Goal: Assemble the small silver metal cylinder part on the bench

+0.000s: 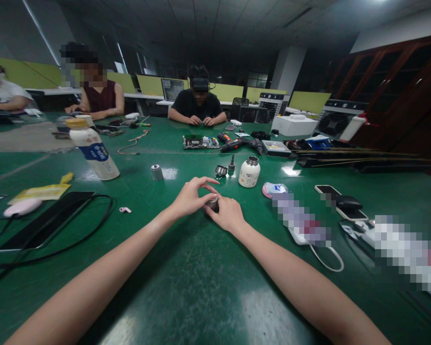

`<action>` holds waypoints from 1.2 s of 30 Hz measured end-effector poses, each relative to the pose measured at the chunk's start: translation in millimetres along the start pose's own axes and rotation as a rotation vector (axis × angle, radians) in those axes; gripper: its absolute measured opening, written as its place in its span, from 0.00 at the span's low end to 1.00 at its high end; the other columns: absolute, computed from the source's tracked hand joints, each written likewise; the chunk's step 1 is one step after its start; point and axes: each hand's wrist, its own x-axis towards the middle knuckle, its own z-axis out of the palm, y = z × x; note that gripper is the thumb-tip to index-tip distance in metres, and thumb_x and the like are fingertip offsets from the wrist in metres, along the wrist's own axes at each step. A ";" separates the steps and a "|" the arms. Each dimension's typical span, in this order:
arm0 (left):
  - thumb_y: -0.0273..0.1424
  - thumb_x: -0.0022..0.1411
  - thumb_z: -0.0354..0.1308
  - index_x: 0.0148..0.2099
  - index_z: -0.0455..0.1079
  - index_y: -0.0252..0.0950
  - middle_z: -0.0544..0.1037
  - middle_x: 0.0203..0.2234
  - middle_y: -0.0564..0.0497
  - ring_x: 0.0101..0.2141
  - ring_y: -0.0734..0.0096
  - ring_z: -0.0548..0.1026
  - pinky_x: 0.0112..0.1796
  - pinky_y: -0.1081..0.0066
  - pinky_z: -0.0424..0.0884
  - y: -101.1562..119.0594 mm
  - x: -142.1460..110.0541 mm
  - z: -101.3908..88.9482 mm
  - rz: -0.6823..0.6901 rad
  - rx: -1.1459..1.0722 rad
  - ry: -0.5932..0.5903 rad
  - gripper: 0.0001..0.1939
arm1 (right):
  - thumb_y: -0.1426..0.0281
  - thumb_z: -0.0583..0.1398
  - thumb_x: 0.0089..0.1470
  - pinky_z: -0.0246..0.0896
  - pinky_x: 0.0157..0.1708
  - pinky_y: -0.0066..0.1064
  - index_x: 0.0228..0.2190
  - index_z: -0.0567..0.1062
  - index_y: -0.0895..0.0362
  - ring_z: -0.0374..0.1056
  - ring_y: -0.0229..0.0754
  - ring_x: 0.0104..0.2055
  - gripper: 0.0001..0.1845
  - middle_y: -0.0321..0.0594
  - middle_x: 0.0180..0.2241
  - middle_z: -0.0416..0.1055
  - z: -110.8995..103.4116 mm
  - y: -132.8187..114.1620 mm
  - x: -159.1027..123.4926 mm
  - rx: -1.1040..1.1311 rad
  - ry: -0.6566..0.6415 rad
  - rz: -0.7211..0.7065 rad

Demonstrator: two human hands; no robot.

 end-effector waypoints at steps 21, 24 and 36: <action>0.39 0.54 0.63 0.41 0.74 0.36 0.82 0.33 0.48 0.38 0.60 0.80 0.41 0.64 0.73 -3.8 0.7 7.5 -0.171 -0.133 0.069 0.15 | 0.53 0.51 0.60 0.61 0.41 0.35 0.47 0.69 0.58 0.73 0.49 0.42 0.24 0.47 0.40 0.76 0.5 -0.4 0.7 -0.013 -0.002 0.007; 0.39 0.56 0.60 0.44 0.73 0.35 0.82 0.33 0.47 0.37 0.61 0.80 0.38 0.66 0.74 -2.4 5.0 -4.5 -0.190 -0.204 -0.052 0.16 | 0.52 0.50 0.60 0.61 0.40 0.35 0.49 0.68 0.58 0.73 0.50 0.42 0.26 0.47 0.41 0.76 0.7 -0.3 0.2 -0.013 0.021 0.004; 0.34 0.50 0.66 0.46 0.71 0.34 0.82 0.32 0.47 0.40 0.59 0.79 0.46 0.60 0.71 -0.4 4.4 -11.4 -0.134 -0.148 -0.070 0.21 | 0.52 0.51 0.60 0.61 0.39 0.34 0.43 0.69 0.58 0.73 0.48 0.41 0.22 0.46 0.38 0.76 1.6 0.3 0.2 -0.013 0.024 0.003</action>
